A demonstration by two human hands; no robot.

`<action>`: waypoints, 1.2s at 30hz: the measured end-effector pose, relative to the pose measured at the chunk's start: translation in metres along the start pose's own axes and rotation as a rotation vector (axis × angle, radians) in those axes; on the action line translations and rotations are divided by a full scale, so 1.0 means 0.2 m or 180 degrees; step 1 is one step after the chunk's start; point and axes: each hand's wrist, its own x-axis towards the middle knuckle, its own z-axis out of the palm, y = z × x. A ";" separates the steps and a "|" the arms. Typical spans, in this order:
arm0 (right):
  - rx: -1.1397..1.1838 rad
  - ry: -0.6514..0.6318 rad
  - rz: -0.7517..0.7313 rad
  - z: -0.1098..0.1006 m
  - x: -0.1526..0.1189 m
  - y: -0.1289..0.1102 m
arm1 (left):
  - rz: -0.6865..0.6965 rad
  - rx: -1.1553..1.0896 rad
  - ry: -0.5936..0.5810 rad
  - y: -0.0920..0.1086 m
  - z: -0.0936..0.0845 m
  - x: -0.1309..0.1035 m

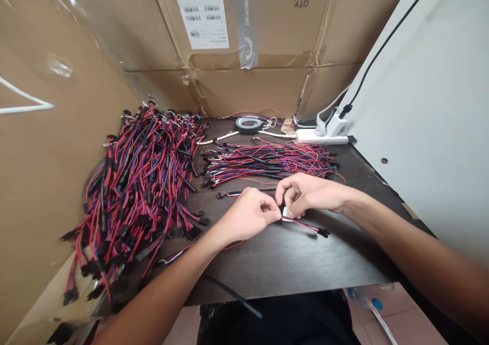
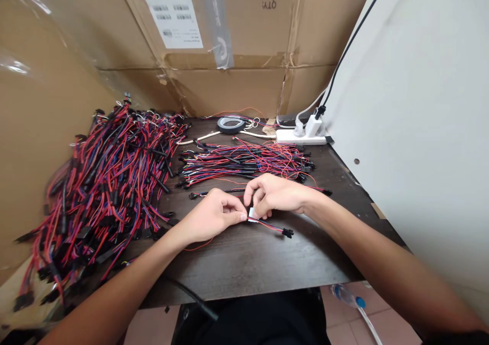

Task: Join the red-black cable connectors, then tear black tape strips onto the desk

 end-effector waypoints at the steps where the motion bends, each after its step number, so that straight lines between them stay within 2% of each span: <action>1: 0.0019 -0.0006 0.0013 0.00 0.00 0.00 | -0.0010 -0.0009 -0.0008 0.00 0.00 0.00; 10: -0.0187 -0.0035 -0.0069 0.04 0.00 0.01 | -0.0117 -0.0101 -0.0271 -0.02 0.01 0.01; 16: 0.0053 0.0031 -0.0172 0.05 -0.02 0.02 | -0.0202 -0.0291 -0.0217 -0.02 0.00 0.01; 20: 0.0186 -0.0129 -0.0057 0.06 -0.05 0.04 | -0.0193 -0.0637 -0.0222 -0.01 -0.01 0.00; 23: 0.0228 -0.0181 0.0020 0.07 -0.07 0.06 | -0.0194 -0.0623 -0.0161 -0.01 -0.02 0.01; 29: -0.0107 0.0126 -0.0113 0.07 -0.09 0.09 | -0.0221 -0.0619 -0.0153 -0.03 -0.02 0.01; 36: 0.0466 0.0111 -0.0150 0.07 -0.09 0.11 | -0.0249 -0.0887 -0.0218 -0.02 -0.02 0.01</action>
